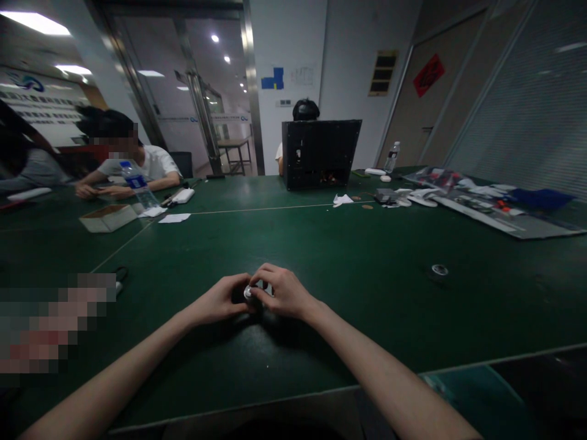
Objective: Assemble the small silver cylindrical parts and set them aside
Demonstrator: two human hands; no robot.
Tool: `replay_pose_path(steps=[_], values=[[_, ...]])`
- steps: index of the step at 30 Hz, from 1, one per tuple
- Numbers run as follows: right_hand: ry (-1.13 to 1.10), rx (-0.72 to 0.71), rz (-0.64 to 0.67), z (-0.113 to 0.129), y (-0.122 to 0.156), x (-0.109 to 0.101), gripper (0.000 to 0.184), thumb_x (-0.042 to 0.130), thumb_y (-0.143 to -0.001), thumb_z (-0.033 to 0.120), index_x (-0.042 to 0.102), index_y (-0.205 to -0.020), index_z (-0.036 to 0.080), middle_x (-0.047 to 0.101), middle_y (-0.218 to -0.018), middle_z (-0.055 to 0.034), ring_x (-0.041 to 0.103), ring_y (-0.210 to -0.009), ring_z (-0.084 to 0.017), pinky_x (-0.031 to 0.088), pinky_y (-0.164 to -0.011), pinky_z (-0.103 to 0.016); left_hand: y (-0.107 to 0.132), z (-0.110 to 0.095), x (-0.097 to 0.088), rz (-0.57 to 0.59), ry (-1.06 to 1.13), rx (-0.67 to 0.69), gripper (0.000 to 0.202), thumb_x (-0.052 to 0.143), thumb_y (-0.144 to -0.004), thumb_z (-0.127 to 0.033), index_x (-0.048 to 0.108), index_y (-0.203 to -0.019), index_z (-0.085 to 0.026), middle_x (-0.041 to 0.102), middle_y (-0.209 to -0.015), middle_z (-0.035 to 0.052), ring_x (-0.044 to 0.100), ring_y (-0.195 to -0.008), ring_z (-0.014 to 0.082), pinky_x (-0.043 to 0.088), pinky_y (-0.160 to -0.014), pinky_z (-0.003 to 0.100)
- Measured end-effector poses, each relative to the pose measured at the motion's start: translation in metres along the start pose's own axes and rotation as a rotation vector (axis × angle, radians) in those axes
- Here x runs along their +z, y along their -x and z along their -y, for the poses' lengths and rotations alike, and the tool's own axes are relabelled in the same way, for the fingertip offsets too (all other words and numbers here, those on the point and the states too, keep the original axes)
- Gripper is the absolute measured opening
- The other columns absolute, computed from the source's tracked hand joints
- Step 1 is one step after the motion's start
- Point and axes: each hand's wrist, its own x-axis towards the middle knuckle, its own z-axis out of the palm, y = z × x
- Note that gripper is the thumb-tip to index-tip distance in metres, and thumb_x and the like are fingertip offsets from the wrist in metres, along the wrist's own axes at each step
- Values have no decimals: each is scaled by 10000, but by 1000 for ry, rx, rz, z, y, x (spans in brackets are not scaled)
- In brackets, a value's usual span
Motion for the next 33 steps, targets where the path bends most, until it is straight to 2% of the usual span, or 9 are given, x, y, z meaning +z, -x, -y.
replay_pose_path(steps=[9,20,33], values=[[-75,-8,-57,0,-2,4,72,576,-846,204,638,-870,177,600,-883,-36,564,-761,-126,446,-714,-253,-1,1,1,-12,-2,14,340,699,-725,-330,578,-990,-154,623,-901,19,566,-773,158,426,-687,244],[-110,30,-86,-1,-3,-4,84,575,-847,224,629,-854,161,597,-844,-35,560,-697,-112,445,-622,-228,1,-4,-3,0,-11,2,355,683,-730,-346,590,-1010,-150,623,-904,29,566,-793,173,428,-700,262],[-115,123,17,-11,-1,-13,139,565,-828,224,670,-884,153,680,-786,-31,607,-687,-121,457,-617,-225,2,-6,-6,7,8,-35,330,686,-722,-327,581,-981,-150,627,-904,25,559,-776,163,413,-674,249]])
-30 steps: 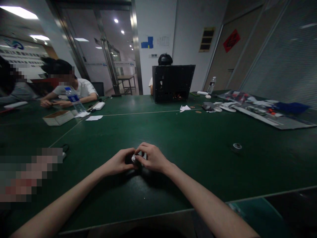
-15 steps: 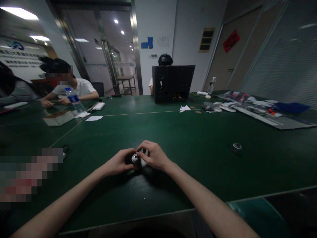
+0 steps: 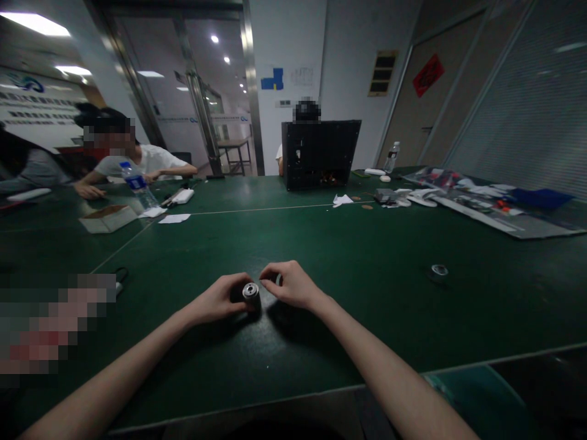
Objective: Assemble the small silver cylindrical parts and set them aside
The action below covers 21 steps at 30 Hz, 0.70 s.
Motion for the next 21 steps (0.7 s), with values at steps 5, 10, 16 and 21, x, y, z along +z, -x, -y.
replay_pose_path(steps=[5,10,16,21], values=[[-3,2,39,2,1,1,128,570,-813,212,674,-859,153,673,-755,-18,605,-662,-108,458,-608,-212,-1,2,0,-2,-14,-7,331,685,-716,-333,581,-972,-151,625,-903,23,557,-775,163,410,-676,252],[-7,12,47,3,1,0,135,569,-813,218,676,-863,152,679,-764,-23,610,-666,-111,458,-612,-213,0,1,-1,3,-26,-2,332,682,-724,-329,576,-983,-151,622,-914,27,555,-779,163,409,-673,248],[40,28,127,-2,1,-1,162,561,-818,202,694,-904,169,689,-801,-23,619,-707,-125,450,-643,-221,0,-1,-1,5,-25,-8,325,675,-728,-341,581,-979,-158,623,-899,24,556,-768,165,409,-665,251],[151,-25,289,-14,4,1,165,628,-779,192,732,-906,210,685,-884,-33,617,-784,-152,437,-722,-248,0,-1,-1,7,-18,-7,323,673,-725,-340,583,-980,-163,628,-915,29,560,-782,168,420,-684,257]])
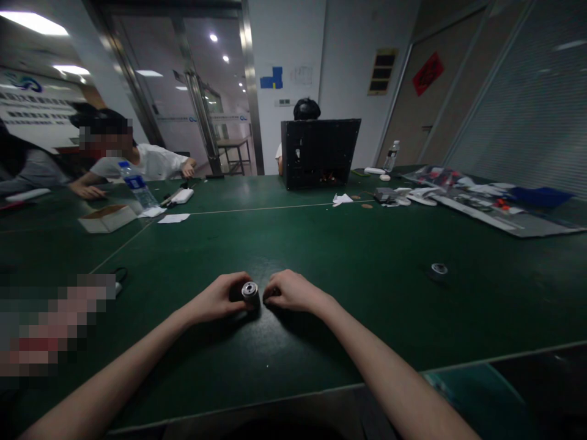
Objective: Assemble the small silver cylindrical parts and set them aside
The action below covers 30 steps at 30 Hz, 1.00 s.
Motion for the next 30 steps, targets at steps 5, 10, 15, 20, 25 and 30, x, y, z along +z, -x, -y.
replay_pose_path(steps=[5,10,15,20,25,30], values=[[43,0,19,-1,1,-1,168,622,-791,215,737,-913,216,679,-903,-38,616,-783,-155,432,-721,-247,0,0,-1,3,-8,10,334,674,-730,-356,584,-987,-163,628,-922,30,560,-782,166,422,-689,257],[82,16,33,4,0,-3,177,608,-805,246,726,-930,205,679,-906,-44,614,-791,-159,434,-706,-247,0,3,-2,15,-46,15,343,679,-729,-334,582,-1008,-159,621,-928,35,560,-785,171,418,-679,257],[77,8,11,3,1,-3,166,612,-806,264,721,-916,204,678,-866,-41,607,-769,-155,423,-683,-246,0,6,-1,19,-112,18,338,678,-723,-335,589,-998,-158,617,-919,37,556,-789,177,413,-693,259],[43,44,-59,6,0,-4,303,645,-787,374,669,-1029,194,677,-889,-42,605,-767,-159,428,-678,-256,-1,6,-1,22,-178,35,346,680,-723,-387,598,-971,-160,607,-911,38,548,-801,193,401,-711,268],[17,28,-151,15,-3,3,447,694,-741,394,599,-1123,181,653,-1024,-69,596,-903,-191,440,-791,-307,-2,13,1,-14,-223,77,325,674,-727,-405,599,-946,-177,585,-978,57,535,-903,229,403,-785,295],[-59,15,-225,19,-10,26,414,714,-724,298,576,-1094,174,643,-1039,-72,587,-931,-199,440,-817,-319,-2,17,4,-24,-236,73,353,663,-741,-390,573,-1008,-176,569,-993,66,520,-909,229,410,-800,310]])
